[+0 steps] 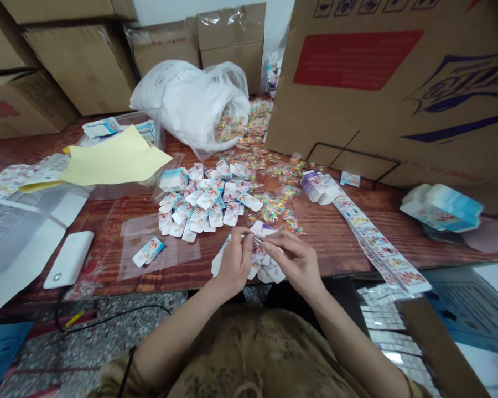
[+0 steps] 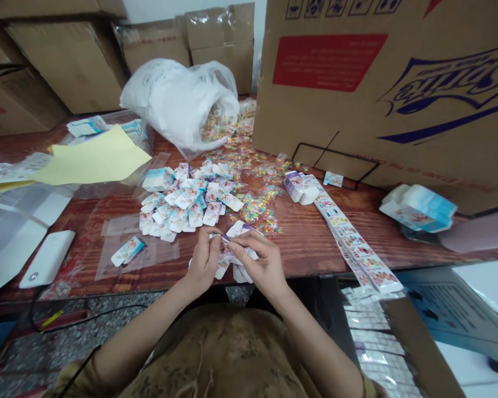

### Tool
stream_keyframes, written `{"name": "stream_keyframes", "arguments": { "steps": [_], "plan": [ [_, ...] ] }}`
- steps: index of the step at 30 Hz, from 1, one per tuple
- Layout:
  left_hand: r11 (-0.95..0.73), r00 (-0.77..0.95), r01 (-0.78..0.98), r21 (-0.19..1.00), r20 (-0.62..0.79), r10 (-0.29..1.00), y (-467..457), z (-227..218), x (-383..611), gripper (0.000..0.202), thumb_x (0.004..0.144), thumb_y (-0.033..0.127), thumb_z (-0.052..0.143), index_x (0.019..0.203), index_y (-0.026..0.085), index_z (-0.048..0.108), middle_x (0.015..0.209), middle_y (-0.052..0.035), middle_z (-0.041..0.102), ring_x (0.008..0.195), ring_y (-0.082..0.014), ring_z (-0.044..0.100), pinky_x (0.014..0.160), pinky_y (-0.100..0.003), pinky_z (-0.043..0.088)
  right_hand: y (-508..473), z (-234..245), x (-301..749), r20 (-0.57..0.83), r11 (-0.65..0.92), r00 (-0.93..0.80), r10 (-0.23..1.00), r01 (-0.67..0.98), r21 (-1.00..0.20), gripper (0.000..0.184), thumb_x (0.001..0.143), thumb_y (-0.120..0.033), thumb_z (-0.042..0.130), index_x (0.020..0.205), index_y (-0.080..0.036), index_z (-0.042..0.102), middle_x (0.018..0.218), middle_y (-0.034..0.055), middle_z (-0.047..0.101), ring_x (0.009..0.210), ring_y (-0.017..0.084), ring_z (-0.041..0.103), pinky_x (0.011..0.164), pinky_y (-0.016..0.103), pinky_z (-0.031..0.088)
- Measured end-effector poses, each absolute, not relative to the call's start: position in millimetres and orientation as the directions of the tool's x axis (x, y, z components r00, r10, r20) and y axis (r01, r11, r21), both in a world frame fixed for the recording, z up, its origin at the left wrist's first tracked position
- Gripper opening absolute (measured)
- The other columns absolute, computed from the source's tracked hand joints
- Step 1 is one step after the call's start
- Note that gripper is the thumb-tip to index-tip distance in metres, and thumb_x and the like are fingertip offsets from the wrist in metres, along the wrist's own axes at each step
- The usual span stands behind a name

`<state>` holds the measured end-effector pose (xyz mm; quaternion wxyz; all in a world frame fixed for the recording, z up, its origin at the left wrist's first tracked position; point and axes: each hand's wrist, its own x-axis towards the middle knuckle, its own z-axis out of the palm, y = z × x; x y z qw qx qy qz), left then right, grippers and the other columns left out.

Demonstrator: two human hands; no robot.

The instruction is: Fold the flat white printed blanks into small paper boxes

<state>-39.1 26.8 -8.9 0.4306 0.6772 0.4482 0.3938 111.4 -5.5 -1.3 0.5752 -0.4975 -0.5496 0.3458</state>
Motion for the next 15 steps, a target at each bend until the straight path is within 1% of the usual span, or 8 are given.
{"name": "stream_keyframes", "arguments": {
  "steps": [2,5,7,9,11,13,15],
  "plan": [
    [-0.254,0.278,0.302,0.919,0.170,0.945,25.3,-9.8,-39.0,0.018,0.099,0.037,0.033,0.097,0.022,0.044,0.067,0.0029,0.050,0.060,-0.0141,0.050,0.060,-0.027,0.037,-4.3,-0.4,111.3,0.182,0.175,0.155,0.971,0.059,-0.983,0.011,0.077,-0.034,0.076,0.084,-0.026,0.079,0.080,0.0035,0.072,0.075,0.019,0.064,0.071,0.034,0.052],
    [-0.276,0.297,0.325,0.904,0.180,0.938,24.3,-11.6,-40.0,0.017,0.098,0.035,0.033,0.100,0.021,0.043,0.069,0.0016,0.053,0.061,-0.0151,0.052,0.060,-0.028,0.037,-0.1,-3.5,110.8,-0.029,-0.005,0.148,0.989,-0.159,-0.987,0.017,0.067,-0.034,0.083,0.080,-0.025,0.078,0.077,0.0022,0.074,0.068,0.017,0.065,0.066,0.031,0.053],
    [-0.289,0.317,0.334,0.897,0.182,0.931,24.2,-12.4,-41.1,0.016,0.098,0.034,0.034,0.102,0.021,0.043,0.069,0.0012,0.054,0.061,-0.0156,0.053,0.060,-0.028,0.037,2.1,-5.7,110.0,-0.093,-0.057,0.147,0.985,-0.236,-0.970,0.018,0.065,-0.034,0.084,0.079,-0.025,0.078,0.075,0.0013,0.074,0.064,0.015,0.064,0.063,0.030,0.053],
    [-0.296,0.334,0.342,0.892,0.178,0.925,24.1,-12.4,-42.2,0.014,0.097,0.033,0.035,0.100,0.021,0.042,0.069,0.0014,0.054,0.061,-0.0159,0.053,0.060,-0.029,0.037,3.0,-6.5,109.2,-0.091,-0.050,0.158,0.983,-0.244,-0.969,0.017,0.066,-0.035,0.083,0.077,-0.024,0.077,0.073,0.0009,0.074,0.062,0.015,0.063,0.062,0.029,0.053],
    [-0.285,0.345,0.341,0.896,0.162,0.924,24.3,-12.0,-43.1,0.013,0.097,0.034,0.036,0.099,0.022,0.041,0.068,0.0019,0.052,0.063,-0.0158,0.053,0.061,-0.029,0.036,2.8,-6.0,109.3,-0.065,-0.030,0.162,0.985,-0.212,-0.977,0.016,0.068,-0.036,0.082,0.077,-0.023,0.077,0.071,0.0006,0.073,0.061,0.014,0.062,0.061,0.028,0.052],
    [-0.245,0.354,0.317,0.916,0.126,0.927,25.2,-11.9,-43.3,0.014,0.098,0.035,0.036,0.097,0.022,0.041,0.069,0.0026,0.051,0.064,-0.0151,0.052,0.062,-0.028,0.036,1.9,-4.8,110.3,-0.029,-0.006,0.153,0.988,-0.150,-0.989,0.016,0.070,-0.036,0.080,0.077,-0.022,0.076,0.069,0.0006,0.072,0.060,0.014,0.061,0.059,0.027,0.051],
    [-0.182,0.357,0.273,0.945,0.076,0.931,26.7,-12.7,-42.9,0.017,0.098,0.038,0.037,0.095,0.022,0.042,0.071,0.0027,0.050,0.067,-0.0143,0.051,0.064,-0.028,0.038,0.9,-3.9,112.1,0.031,0.039,0.158,0.987,-0.045,-0.998,0.017,0.072,-0.037,0.078,0.077,-0.020,0.075,0.069,0.0013,0.071,0.061,0.014,0.061,0.060,0.027,0.050]
  ]
}}
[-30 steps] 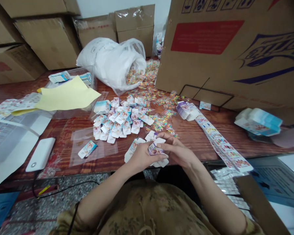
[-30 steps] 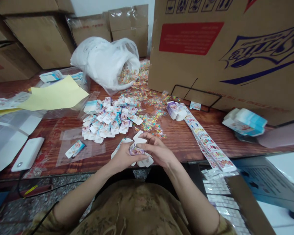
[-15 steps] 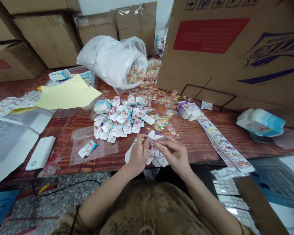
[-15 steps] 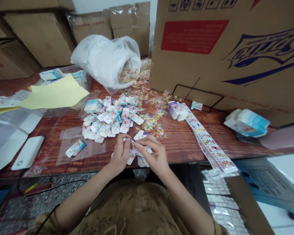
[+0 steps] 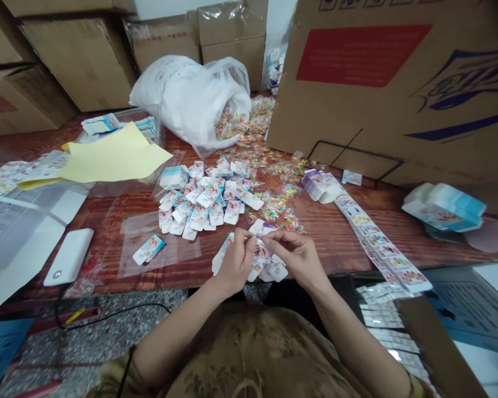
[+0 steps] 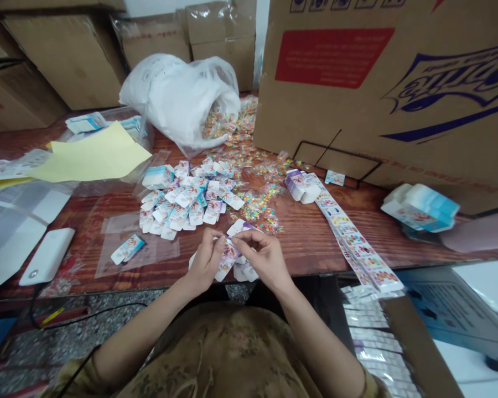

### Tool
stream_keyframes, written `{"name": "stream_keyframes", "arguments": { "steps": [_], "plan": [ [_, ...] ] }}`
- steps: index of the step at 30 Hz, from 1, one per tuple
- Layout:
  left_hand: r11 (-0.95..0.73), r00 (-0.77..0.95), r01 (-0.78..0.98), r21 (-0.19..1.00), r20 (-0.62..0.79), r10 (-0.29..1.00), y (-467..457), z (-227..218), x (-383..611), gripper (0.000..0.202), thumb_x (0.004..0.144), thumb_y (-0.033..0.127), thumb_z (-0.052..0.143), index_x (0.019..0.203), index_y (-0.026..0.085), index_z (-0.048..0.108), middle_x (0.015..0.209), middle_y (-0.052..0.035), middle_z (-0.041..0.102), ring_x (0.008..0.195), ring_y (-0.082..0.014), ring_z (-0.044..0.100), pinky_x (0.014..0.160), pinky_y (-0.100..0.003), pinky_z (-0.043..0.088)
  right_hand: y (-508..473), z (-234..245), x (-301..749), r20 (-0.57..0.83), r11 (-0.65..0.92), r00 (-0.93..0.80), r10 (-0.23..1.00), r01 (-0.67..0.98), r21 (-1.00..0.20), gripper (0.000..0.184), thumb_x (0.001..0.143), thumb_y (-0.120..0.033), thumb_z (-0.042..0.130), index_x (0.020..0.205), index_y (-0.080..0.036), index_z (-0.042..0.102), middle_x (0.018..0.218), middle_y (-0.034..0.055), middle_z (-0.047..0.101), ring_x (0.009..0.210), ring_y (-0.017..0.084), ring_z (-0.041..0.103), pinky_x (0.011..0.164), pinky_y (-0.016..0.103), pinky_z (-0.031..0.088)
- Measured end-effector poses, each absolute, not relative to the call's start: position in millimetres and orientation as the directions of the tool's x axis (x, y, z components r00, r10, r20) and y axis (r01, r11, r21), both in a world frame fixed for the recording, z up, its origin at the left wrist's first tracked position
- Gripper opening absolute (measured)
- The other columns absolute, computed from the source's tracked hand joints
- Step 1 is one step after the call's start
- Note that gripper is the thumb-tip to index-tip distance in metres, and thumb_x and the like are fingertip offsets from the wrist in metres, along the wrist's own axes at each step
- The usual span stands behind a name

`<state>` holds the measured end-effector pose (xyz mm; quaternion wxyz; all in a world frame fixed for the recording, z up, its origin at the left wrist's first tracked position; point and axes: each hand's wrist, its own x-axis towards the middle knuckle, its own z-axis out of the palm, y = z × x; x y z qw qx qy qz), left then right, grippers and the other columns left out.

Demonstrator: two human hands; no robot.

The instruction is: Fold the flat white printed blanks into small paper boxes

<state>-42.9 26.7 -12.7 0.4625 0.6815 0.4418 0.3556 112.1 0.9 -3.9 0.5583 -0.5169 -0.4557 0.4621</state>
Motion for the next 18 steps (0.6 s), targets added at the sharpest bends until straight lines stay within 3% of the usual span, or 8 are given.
{"name": "stream_keyframes", "arguments": {
  "steps": [4,8,11,14,18],
  "plan": [
    [-0.055,0.359,0.173,0.983,-0.011,0.933,28.7,-16.9,-40.8,0.022,0.098,0.043,0.040,0.092,0.022,0.044,0.075,0.0034,0.048,0.070,-0.0129,0.048,0.068,-0.026,0.039,1.0,-5.0,115.0,0.086,0.074,0.188,0.978,0.070,-0.995,0.019,0.075,-0.038,0.076,0.077,-0.019,0.075,0.071,0.0023,0.071,0.064,0.016,0.062,0.063,0.028,0.050],
    [-0.095,0.357,0.183,0.979,0.024,0.934,26.6,-19.8,-39.8,0.021,0.099,0.042,0.037,0.098,0.022,0.043,0.071,0.0046,0.047,0.064,-0.0125,0.046,0.063,-0.027,0.036,3.8,-7.9,113.1,-0.058,-0.030,0.184,0.981,-0.150,-0.988,0.021,0.071,-0.041,0.079,0.076,-0.020,0.075,0.068,0.0005,0.071,0.057,0.014,0.061,0.057,0.026,0.049],
    [-0.236,0.378,0.256,0.938,0.127,0.917,25.0,-18.8,-41.2,0.017,0.098,0.037,0.037,0.099,0.022,0.044,0.071,0.0036,0.049,0.063,-0.0131,0.048,0.061,-0.027,0.034,3.9,-8.6,110.1,-0.077,-0.039,0.189,0.979,-0.196,-0.980,0.020,0.069,-0.039,0.081,0.076,-0.021,0.075,0.068,0.0001,0.071,0.057,0.013,0.060,0.057,0.026,0.050],
    [-0.325,0.388,0.307,0.895,0.194,0.901,25.2,-16.4,-42.8,0.013,0.097,0.033,0.037,0.097,0.022,0.045,0.074,0.0025,0.050,0.064,-0.0135,0.050,0.062,-0.028,0.033,2.0,-7.9,109.3,-0.020,0.007,0.213,0.977,-0.123,-0.992,0.019,0.071,-0.039,0.080,0.075,-0.021,0.075,0.069,0.0010,0.072,0.059,0.014,0.061,0.059,0.027,0.051],
    [-0.287,0.379,0.290,0.913,0.166,0.911,25.6,-12.7,-43.2,0.015,0.098,0.034,0.036,0.097,0.021,0.043,0.072,0.0034,0.049,0.062,-0.0130,0.049,0.061,-0.027,0.034,-0.7,-4.1,112.9,0.142,0.131,0.212,0.967,0.065,-0.989,0.015,0.075,-0.036,0.077,0.077,-0.021,0.075,0.072,0.0023,0.072,0.066,0.016,0.064,0.065,0.028,0.051]
  ]
}}
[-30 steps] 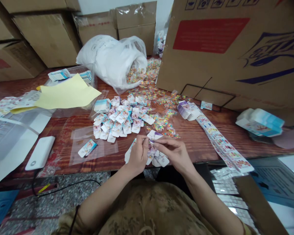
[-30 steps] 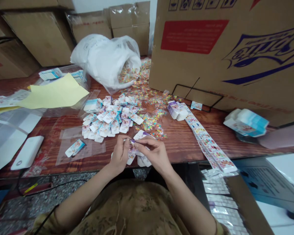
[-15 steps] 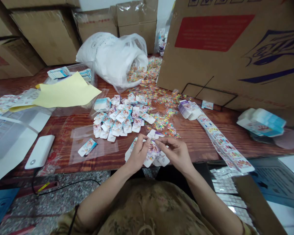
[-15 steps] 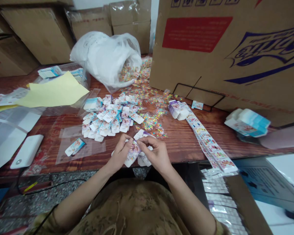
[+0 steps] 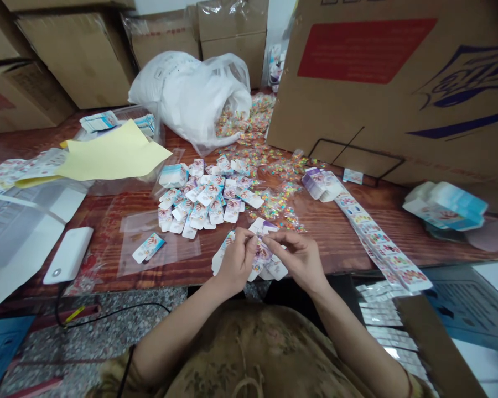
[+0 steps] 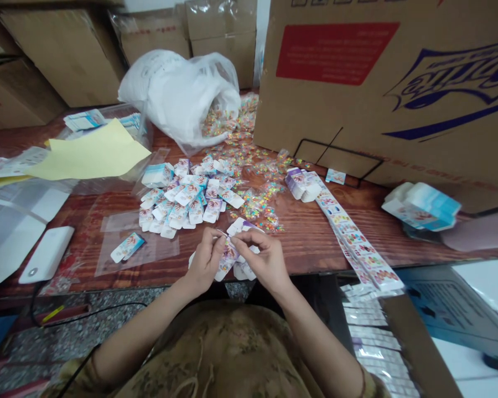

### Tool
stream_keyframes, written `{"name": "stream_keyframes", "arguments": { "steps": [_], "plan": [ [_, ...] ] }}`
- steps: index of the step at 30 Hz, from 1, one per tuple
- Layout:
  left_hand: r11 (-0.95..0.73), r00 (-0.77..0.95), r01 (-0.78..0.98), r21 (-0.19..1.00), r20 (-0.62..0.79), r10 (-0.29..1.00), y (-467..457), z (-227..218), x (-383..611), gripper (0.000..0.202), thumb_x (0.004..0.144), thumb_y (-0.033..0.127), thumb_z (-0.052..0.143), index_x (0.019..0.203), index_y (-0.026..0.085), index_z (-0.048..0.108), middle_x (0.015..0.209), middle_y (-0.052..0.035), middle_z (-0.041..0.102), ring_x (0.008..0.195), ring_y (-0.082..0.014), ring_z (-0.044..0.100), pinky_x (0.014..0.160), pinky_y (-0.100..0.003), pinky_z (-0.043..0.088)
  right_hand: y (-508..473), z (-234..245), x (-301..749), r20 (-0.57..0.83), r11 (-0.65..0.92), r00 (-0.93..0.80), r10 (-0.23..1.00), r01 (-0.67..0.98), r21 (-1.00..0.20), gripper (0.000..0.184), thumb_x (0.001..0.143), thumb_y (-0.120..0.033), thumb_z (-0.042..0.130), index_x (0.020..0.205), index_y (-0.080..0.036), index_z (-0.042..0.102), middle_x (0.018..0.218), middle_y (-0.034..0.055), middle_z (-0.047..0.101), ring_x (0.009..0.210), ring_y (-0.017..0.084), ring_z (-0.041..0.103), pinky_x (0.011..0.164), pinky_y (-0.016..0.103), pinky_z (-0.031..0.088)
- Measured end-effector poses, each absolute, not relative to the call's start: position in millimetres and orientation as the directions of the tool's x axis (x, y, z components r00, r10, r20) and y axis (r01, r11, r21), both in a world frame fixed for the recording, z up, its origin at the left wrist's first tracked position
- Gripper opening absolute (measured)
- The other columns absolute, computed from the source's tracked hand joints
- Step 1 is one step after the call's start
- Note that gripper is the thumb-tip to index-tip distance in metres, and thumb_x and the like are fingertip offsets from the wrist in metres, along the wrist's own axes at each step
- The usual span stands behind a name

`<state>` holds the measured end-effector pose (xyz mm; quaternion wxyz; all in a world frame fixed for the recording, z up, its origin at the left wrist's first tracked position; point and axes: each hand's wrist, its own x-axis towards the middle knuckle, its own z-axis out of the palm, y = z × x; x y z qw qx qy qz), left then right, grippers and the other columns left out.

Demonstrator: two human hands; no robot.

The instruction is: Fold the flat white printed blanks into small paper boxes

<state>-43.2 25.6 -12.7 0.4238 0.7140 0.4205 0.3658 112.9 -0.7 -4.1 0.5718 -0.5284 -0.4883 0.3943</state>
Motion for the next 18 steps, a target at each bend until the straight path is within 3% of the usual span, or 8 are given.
{"name": "stream_keyframes", "arguments": {
  "steps": [4,8,12,15,18],
  "plan": [
    [-0.256,0.351,0.258,0.932,0.157,0.923,23,-10,-42,0.017,0.099,0.037,0.036,0.095,0.022,0.043,0.069,0.0040,0.048,0.061,-0.0132,0.048,0.060,-0.027,0.035,-6,0,115,0.221,0.211,0.079,0.972,0.118,-0.970,0.018,0.083,-0.039,0.069,0.082,-0.022,0.077,0.076,0.0031,0.071,0.072,0.017,0.064,0.069,0.029,0.051],
    [-0.233,0.331,0.256,0.938,0.142,0.933,30,-7,-42,0.018,0.099,0.038,0.037,0.101,0.022,0.045,0.074,0.0024,0.054,0.066,-0.0138,0.054,0.064,-0.027,0.040,-10,-10,117,0.210,0.205,0.018,0.978,0.153,-0.967,0.029,0.091,-0.044,0.058,0.106,-0.025,0.074,0.089,0.0040,0.073,0.082,0.019,0.067,0.078,0.032,0.052],
    [-0.290,0.242,0.313,0.905,0.219,0.945,77,10,-54,0.024,0.100,0.041,0.034,0.106,0.022,0.046,0.076,0.0009,0.057,0.066,-0.0139,0.056,0.064,-0.027,0.043,3,-35,133,0.192,0.154,0.068,0.979,0.368,-0.917,0.042,0.094,-0.046,0.051,0.128,-0.024,0.061,0.096,0.0059,0.071,0.084,0.021,0.067,0.080,0.036,0.052],
    [-0.395,0.081,0.497,0.773,0.412,0.908,123,29,-71,0.034,0.100,0.045,0.035,0.121,0.021,0.043,0.092,-0.0058,0.062,0.082,-0.0183,0.061,0.078,-0.033,0.047,19,-51,146,0.237,0.170,0.015,0.972,0.652,-0.739,0.039,0.092,-0.046,0.054,0.118,-0.020,0.066,0.105,0.0106,0.068,0.097,0.026,0.064,0.087,0.040,0.050],
    [-0.424,0.081,0.764,0.486,0.580,0.811,138,37,-80,0.041,0.097,0.045,0.041,0.127,0.017,0.047,0.123,-0.0171,0.055,0.117,-0.0297,0.052,0.100,-0.048,0.038,28,-57,148,0.164,0.173,-0.105,0.981,0.858,-0.484,0.039,0.088,-0.046,0.060,0.112,-0.018,0.069,0.114,0.0145,0.064,0.106,0.033,0.058,0.091,0.046,0.047]
  ]
}}
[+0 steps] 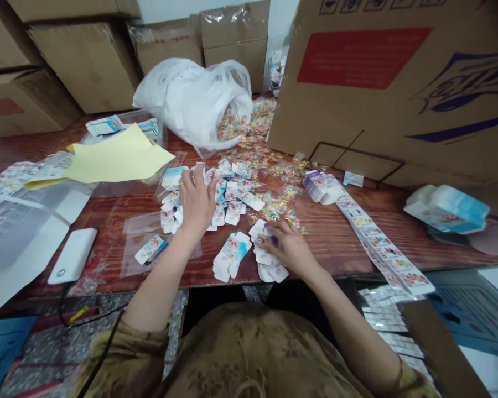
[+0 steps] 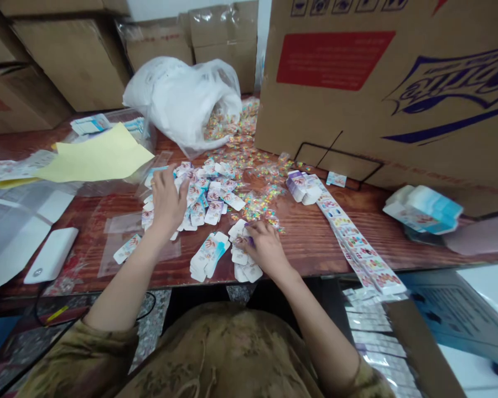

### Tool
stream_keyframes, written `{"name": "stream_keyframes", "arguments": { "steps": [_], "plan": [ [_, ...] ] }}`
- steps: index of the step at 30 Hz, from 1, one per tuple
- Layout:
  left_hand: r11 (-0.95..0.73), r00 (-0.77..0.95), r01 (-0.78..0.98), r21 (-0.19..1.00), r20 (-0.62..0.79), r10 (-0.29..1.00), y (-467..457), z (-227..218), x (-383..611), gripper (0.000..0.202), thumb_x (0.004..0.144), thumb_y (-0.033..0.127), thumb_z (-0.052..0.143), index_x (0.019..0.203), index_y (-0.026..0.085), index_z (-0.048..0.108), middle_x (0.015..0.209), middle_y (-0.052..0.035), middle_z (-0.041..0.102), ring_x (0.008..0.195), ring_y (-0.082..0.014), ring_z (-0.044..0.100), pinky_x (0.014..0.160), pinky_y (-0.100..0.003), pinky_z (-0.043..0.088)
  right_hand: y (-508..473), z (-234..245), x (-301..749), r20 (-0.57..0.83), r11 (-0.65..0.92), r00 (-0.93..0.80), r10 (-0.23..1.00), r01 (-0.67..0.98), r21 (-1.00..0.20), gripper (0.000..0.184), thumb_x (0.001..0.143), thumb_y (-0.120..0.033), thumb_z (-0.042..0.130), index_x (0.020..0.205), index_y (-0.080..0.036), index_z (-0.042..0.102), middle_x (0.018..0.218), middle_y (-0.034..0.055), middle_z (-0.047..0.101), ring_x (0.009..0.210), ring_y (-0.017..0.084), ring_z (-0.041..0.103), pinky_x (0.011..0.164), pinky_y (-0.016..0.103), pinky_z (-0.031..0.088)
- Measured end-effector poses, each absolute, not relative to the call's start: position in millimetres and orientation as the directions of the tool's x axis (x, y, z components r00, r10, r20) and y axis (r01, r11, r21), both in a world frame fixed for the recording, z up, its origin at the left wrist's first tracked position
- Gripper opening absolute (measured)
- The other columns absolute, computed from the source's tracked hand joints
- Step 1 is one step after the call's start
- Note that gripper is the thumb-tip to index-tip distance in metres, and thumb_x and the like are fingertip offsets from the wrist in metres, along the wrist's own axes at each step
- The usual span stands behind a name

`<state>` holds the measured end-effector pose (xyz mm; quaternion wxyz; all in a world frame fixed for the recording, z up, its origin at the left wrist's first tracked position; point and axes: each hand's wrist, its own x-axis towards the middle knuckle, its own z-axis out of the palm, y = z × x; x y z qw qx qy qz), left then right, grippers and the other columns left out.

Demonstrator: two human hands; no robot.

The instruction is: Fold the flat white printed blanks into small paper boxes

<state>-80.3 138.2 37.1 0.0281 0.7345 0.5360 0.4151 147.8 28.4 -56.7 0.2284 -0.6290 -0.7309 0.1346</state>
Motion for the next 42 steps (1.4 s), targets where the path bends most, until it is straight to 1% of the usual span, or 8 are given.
{"name": "stream_keyframes", "arguments": {
  "steps": [4,10,17,21,25,33,38,42],
  "plan": [
    [-0.495,0.310,0.835,0.240,0.539,0.783,96,14,-67,0.029,0.098,0.032,0.041,0.116,0.016,0.057,0.112,-0.0155,0.057,0.112,-0.0298,0.051,0.100,-0.048,0.039,30,-52,140,0.082,0.166,-0.150,0.985,0.949,-0.269,0.034,0.086,-0.043,0.064,0.109,-0.019,0.071,0.115,0.0143,0.062,0.102,0.032,0.054,0.089,0.046,0.044],
    [-0.556,0.511,0.795,0.245,0.223,0.830,32,-37,-40,0.020,0.090,0.030,0.059,0.106,0.017,0.058,0.102,-0.0095,0.057,0.100,-0.0269,0.052,0.089,-0.042,0.046,37,-52,138,0.079,0.246,-0.233,0.969,0.935,-0.254,0.018,0.087,-0.033,0.063,0.093,-0.017,0.069,0.102,0.0120,0.064,0.101,0.029,0.056,0.092,0.043,0.040],
    [-0.448,0.481,0.672,0.590,0.113,0.869,37,-33,-33,0.031,0.086,0.027,0.062,0.114,0.017,0.054,0.110,-0.0106,0.060,0.104,-0.0270,0.053,0.096,-0.047,0.042,36,-31,143,0.308,0.319,-0.167,0.937,0.771,-0.551,0.019,0.090,-0.026,0.058,0.071,-0.022,0.059,0.075,0.0013,0.063,0.077,0.019,0.060,0.095,0.043,0.040],
    [-0.071,0.619,0.274,0.959,-0.119,0.777,40,-12,-28,0.014,0.086,0.027,0.052,0.092,0.017,0.061,0.089,-0.0053,0.066,0.086,-0.0201,0.060,0.084,-0.038,0.049,14,-1,133,0.466,0.457,-0.178,0.867,0.656,-0.601,0.016,0.092,-0.024,0.056,0.076,-0.024,0.062,0.078,-0.0020,0.067,0.074,0.016,0.063,0.109,0.049,0.030],
    [0.329,0.778,0.171,0.929,-0.332,0.533,39,-3,-26,0.021,0.081,0.029,0.049,0.067,0.016,0.057,0.059,-0.0011,0.059,0.058,-0.0144,0.058,0.061,-0.028,0.049,0,11,127,0.487,0.509,-0.224,0.844,0.621,-0.597,0.013,0.092,-0.019,0.053,0.084,-0.025,0.061,0.078,-0.0038,0.067,0.071,0.014,0.063,0.116,0.051,0.024],
    [0.086,0.605,0.116,0.989,-0.140,0.784,36,-9,-30,0.028,0.068,0.033,0.075,0.064,0.014,0.055,0.057,0.0052,0.051,0.055,-0.0086,0.046,0.053,-0.021,0.038,-10,14,131,0.429,0.425,-0.097,0.898,0.442,-0.790,0.002,0.089,-0.024,0.063,0.086,-0.024,0.062,0.083,0.0010,0.065,0.076,0.016,0.061,0.093,0.041,0.047],
    [0.096,0.642,0.076,0.993,-0.122,0.757,33,-4,-34,0.040,0.064,0.047,0.081,0.074,0.012,0.063,0.066,0.0020,0.057,0.062,-0.0107,0.050,0.061,-0.024,0.042,-5,16,133,0.083,0.083,-0.030,0.996,-0.005,-0.997,0.032,0.077,-0.039,0.075,0.101,-0.023,0.061,0.091,0.0041,0.067,0.078,0.017,0.063,0.070,0.029,0.053],
    [-0.058,0.538,0.203,0.978,-0.062,0.841,27,-5,-33,0.042,0.065,0.045,0.081,0.090,0.016,0.062,0.072,0.0025,0.061,0.068,-0.0132,0.054,0.064,-0.025,0.043,5,8,127,-0.200,-0.243,-0.165,0.966,-0.306,-0.921,0.036,0.063,-0.037,0.085,0.086,-0.021,0.062,0.077,-0.0016,0.067,0.065,0.013,0.063,0.062,0.025,0.052]
  ]
}}
